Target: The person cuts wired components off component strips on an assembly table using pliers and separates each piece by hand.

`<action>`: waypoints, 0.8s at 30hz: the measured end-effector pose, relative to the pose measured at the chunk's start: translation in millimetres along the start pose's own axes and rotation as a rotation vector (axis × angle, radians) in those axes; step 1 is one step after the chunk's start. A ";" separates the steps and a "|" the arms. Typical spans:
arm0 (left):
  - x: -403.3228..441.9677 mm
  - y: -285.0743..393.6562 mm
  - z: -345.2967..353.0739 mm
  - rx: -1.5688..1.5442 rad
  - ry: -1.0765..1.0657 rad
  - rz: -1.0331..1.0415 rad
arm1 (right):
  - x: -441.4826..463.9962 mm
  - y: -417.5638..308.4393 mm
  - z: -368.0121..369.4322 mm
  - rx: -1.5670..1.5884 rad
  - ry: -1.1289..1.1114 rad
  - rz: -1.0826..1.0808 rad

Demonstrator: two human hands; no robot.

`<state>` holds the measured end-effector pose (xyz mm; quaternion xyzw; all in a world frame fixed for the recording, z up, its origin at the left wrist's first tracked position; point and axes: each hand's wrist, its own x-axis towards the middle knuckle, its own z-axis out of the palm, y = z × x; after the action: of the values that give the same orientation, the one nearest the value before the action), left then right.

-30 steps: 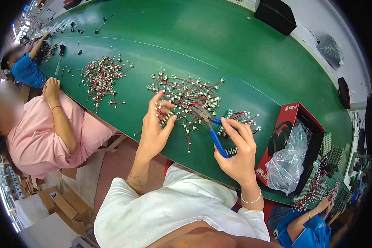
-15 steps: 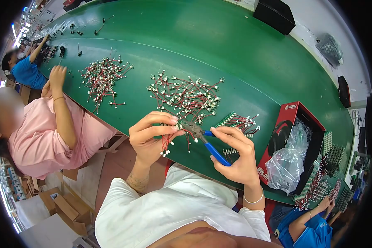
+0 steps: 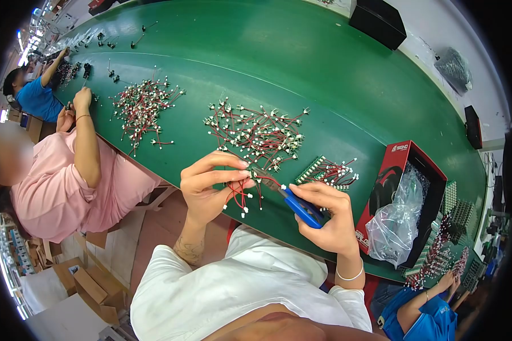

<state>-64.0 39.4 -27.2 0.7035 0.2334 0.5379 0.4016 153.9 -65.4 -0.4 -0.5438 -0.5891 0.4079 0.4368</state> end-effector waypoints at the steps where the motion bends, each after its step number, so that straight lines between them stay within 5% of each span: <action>1: 0.7 -2.2 0.9 0.005 -0.008 0.018 | -0.5 -0.2 -0.5 0.016 -0.015 0.019; 13: -20.2 -24.7 19.9 -0.394 0.212 -0.093 | -1.8 6.5 4.0 0.520 -0.112 0.239; 17: -23.0 -24.9 19.1 -0.374 0.428 -0.220 | 0.1 -2.9 9.7 0.042 0.043 0.153; 24: -14.3 -19.5 12.1 -0.260 0.324 -0.167 | 4.0 2.2 12.4 -0.127 0.176 -0.055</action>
<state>-55.0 35.8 -52.5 0.5286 0.2810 0.6342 0.4893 142.5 -61.4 -5.7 -0.5876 -0.5879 0.3084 0.4626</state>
